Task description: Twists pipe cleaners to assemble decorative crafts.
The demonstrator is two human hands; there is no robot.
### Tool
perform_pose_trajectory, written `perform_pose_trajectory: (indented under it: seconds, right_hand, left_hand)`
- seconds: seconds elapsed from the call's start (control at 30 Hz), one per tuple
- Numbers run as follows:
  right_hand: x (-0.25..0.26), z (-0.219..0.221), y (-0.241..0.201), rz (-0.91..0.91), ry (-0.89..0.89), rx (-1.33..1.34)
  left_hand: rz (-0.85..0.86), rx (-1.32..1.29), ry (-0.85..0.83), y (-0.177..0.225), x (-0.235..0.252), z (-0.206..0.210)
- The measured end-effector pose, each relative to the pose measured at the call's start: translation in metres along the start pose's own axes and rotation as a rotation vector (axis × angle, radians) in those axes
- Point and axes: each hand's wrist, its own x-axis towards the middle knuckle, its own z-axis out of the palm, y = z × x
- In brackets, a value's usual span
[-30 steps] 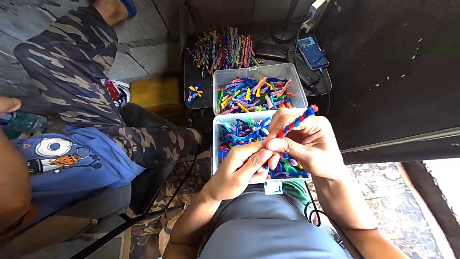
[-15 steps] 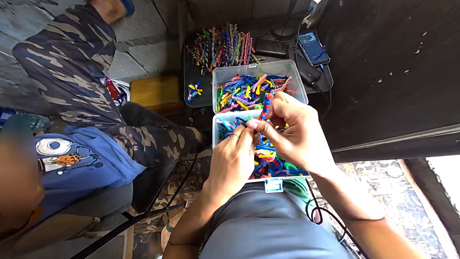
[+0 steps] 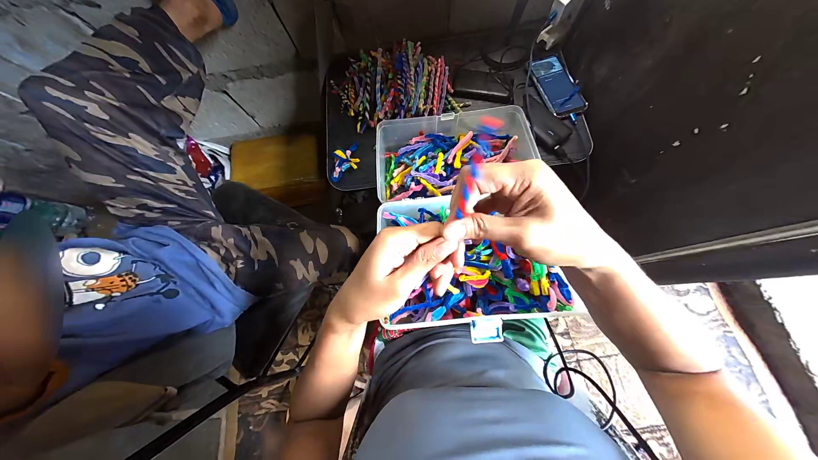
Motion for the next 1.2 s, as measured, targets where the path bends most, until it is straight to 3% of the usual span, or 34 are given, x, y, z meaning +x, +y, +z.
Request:
perform_pose_trajectory:
  seconds: [0.17,0.33,0.63,1.03,1.1,1.2]
  right_hand:
    - [0.001,0.012,-0.001,-0.01,0.201,-0.323]
    - [0.004,0.011,0.007,-0.014,0.241,-0.417]
    - [-0.011,0.007,0.018,0.057,0.283,-0.594]
    - [-0.018,-0.001,0.019,0.139,0.3,-0.572]
    - [-0.018,-0.008,0.014,0.176,0.231,-0.465]
    - [-0.019,-0.024,0.012,0.131,0.045,-0.169]
  left_hand:
    - [0.129,0.51,0.223,-0.004,0.005,0.009]
    - [0.144,1.023,0.351,-0.01,0.012,0.017]
    - [0.235,1.31,0.391,-0.044,0.021,0.024]
    - [0.311,1.299,0.361,-0.052,0.028,0.024]
    - [0.209,1.047,0.301,-0.043,0.025,0.023]
    - [0.037,0.401,0.11,-0.026,0.024,0.015]
